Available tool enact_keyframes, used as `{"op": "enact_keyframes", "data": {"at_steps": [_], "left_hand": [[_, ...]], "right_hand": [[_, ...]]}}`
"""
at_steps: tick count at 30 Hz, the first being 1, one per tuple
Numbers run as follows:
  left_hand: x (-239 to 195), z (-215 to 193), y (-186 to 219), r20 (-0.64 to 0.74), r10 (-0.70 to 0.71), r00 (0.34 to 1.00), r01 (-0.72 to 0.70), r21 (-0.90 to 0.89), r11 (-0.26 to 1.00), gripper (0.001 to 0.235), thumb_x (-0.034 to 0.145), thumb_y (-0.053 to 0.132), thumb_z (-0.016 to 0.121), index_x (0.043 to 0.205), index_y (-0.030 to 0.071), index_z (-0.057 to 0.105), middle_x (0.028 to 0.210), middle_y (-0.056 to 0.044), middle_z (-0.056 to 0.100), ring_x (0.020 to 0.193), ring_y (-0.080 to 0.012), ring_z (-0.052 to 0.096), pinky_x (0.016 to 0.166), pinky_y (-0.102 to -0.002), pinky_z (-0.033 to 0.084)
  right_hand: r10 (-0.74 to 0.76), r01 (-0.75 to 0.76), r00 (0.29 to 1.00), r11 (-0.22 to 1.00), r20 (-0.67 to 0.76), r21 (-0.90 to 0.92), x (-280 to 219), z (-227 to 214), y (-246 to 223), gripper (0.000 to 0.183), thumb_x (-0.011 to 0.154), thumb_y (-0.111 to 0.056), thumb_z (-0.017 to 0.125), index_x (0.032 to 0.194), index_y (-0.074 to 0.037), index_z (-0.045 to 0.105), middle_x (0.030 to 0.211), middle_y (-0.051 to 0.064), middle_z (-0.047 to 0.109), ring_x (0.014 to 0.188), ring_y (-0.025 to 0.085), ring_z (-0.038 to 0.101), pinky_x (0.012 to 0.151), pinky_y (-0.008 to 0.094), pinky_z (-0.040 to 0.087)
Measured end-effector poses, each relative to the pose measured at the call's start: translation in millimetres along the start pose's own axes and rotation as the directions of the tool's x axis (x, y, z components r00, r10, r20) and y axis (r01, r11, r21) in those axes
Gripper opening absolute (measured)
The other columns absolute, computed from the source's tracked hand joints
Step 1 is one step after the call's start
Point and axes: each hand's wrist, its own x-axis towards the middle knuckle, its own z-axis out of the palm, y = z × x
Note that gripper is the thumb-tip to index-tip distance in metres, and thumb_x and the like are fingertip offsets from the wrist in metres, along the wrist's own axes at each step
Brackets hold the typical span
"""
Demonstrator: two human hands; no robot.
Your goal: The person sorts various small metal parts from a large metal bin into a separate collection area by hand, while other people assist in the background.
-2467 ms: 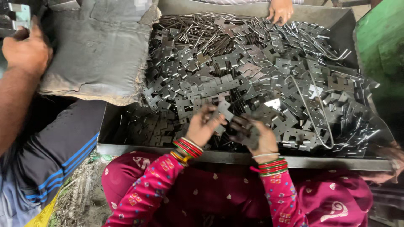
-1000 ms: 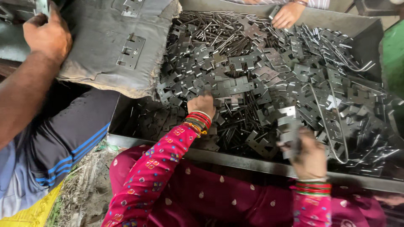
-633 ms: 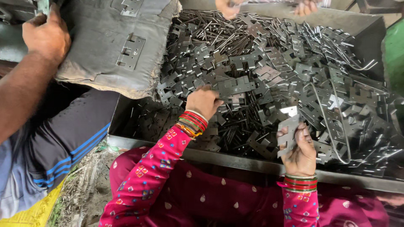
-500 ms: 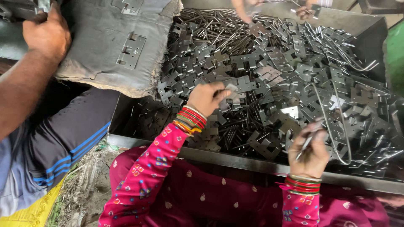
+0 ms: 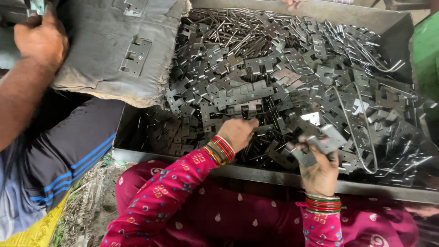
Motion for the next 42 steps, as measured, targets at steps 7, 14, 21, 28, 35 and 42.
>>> {"op": "enact_keyframes", "data": {"at_steps": [7, 14, 21, 28, 35, 42], "left_hand": [[5, 1, 5, -0.043, -0.064, 0.997, 0.063, -0.014, 0.998, 0.029, 0.091, 0.020, 0.067, 0.115, 0.009, 0.058, 0.074, -0.015, 0.071, 0.073, -0.0385, 0.070, 0.065, -0.050, 0.055], [12, -22, -6, -0.246, -0.128, 0.961, 0.030, -0.368, 0.929, 0.024, 0.092, 0.016, 0.070, 0.109, 0.007, 0.056, 0.079, -0.013, 0.075, 0.076, -0.0346, 0.074, 0.067, -0.044, 0.057], [23, -23, -18, 0.001, -0.349, 0.937, 0.134, -0.924, 0.358, 0.020, 0.097, 0.008, 0.066, 0.114, 0.001, 0.057, 0.089, -0.014, 0.074, 0.076, -0.0180, 0.073, 0.051, -0.031, 0.057], [25, -25, 3, 0.054, -0.377, 0.925, 0.112, -0.984, 0.136, 0.027, 0.092, 0.010, 0.068, 0.114, 0.002, 0.053, 0.103, -0.009, 0.072, 0.092, -0.0184, 0.077, 0.058, -0.033, 0.067], [-18, -22, 76, -0.161, -0.095, 0.982, 0.008, -0.472, 0.882, 0.053, 0.085, 0.020, 0.075, 0.125, -0.004, 0.051, 0.082, -0.021, 0.069, 0.077, -0.0381, 0.071, 0.068, -0.048, 0.058], [-4, -60, 47, -0.428, -0.094, 0.899, 0.047, -0.120, 0.992, 0.039, 0.087, 0.013, 0.063, 0.125, 0.010, 0.062, 0.076, -0.018, 0.069, 0.066, -0.0398, 0.067, 0.061, -0.051, 0.053]], "right_hand": [[0.110, 0.423, 0.906, -0.186, 0.409, -0.887, 4, 7, 44, 0.042, 0.069, -0.011, 0.083, 0.111, -0.012, 0.074, 0.108, 0.022, 0.065, 0.106, 0.042, 0.062, 0.090, 0.048, 0.052], [0.125, 0.536, 0.843, -0.117, 0.523, -0.836, 12, -3, 41, 0.047, 0.063, -0.006, 0.082, 0.109, -0.008, 0.072, 0.112, 0.021, 0.065, 0.106, 0.041, 0.064, 0.085, 0.047, 0.053], [0.037, -0.047, 0.999, 0.853, -0.030, -0.519, 18, -39, -13, 0.025, 0.107, -0.031, 0.065, 0.117, -0.008, 0.070, 0.108, 0.012, 0.070, 0.094, 0.027, 0.068, 0.083, 0.041, 0.057], [0.345, -0.332, 0.939, 0.904, -0.003, 0.271, 39, -24, -3, 0.022, 0.115, -0.028, 0.062, 0.123, -0.007, 0.061, 0.111, 0.005, 0.066, 0.096, 0.017, 0.062, 0.098, 0.050, 0.055], [0.413, -0.428, 0.902, 0.894, 0.125, 0.133, 16, 60, 16, 0.035, 0.106, -0.037, 0.055, 0.121, -0.006, 0.063, 0.110, 0.007, 0.070, 0.095, 0.021, 0.069, 0.083, 0.041, 0.058], [0.103, -0.096, 0.994, 0.568, -0.045, -0.818, 12, 27, 11, 0.041, 0.097, -0.031, 0.073, 0.133, -0.009, 0.073, 0.092, 0.011, 0.075, 0.075, 0.033, 0.066, 0.066, 0.027, 0.048]]}}
